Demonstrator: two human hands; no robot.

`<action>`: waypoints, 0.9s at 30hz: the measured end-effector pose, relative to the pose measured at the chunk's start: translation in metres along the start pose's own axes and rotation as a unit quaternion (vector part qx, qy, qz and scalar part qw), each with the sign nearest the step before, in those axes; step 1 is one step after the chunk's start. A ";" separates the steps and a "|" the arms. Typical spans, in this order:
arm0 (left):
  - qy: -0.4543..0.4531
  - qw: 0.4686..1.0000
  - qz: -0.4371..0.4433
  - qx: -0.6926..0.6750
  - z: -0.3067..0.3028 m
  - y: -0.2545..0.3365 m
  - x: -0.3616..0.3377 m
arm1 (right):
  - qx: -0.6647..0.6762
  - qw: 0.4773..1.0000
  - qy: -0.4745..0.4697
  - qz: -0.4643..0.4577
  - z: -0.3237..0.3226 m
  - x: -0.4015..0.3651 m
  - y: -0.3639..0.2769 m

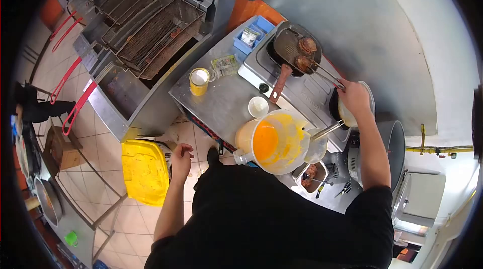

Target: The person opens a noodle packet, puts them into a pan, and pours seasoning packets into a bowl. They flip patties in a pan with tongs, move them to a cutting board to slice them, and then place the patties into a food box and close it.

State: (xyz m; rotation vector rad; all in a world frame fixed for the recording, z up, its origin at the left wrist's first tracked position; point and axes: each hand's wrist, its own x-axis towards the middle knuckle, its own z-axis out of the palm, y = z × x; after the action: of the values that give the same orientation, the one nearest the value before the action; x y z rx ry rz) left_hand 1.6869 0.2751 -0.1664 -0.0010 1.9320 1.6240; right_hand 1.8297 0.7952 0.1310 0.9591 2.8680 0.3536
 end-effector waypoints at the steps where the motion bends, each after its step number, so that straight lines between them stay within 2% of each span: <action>1: -0.004 1.000 0.006 0.001 0.001 0.003 0.000 | -0.008 1.000 0.001 -0.004 0.010 0.005 -0.001; 7: -0.008 1.000 0.017 0.004 0.002 0.008 -0.001 | -0.008 0.999 0.029 -0.011 0.038 0.033 -0.011; 13: 0.005 1.000 0.013 -0.002 -0.010 -0.008 -0.003 | -0.061 0.997 0.037 -0.043 0.008 0.004 -0.021; 17: 0.016 1.000 0.004 0.005 -0.013 -0.015 -0.008 | -0.111 0.989 0.044 -0.082 0.036 -0.006 -0.017; 19: 0.009 1.000 0.011 0.007 -0.012 -0.013 -0.008 | -0.131 0.981 0.094 -0.103 0.055 0.000 -0.018; 22: -0.001 1.000 0.028 0.003 -0.009 -0.011 -0.006 | -0.141 0.981 0.105 -0.084 0.090 0.018 -0.011; 24: -0.010 0.999 0.040 -0.014 -0.009 -0.009 -0.005 | -0.149 0.980 0.103 -0.081 0.092 0.020 -0.011; 27: 0.002 0.999 0.038 -0.020 -0.009 -0.006 -0.005 | -0.090 0.987 0.116 -0.061 0.085 0.016 -0.007</action>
State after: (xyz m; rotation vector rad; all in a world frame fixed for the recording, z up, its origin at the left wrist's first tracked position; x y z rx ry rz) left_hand 1.6899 0.2639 -0.1690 0.0543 1.9240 1.7126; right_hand 1.8270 0.8150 0.0469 0.7525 3.0140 0.7434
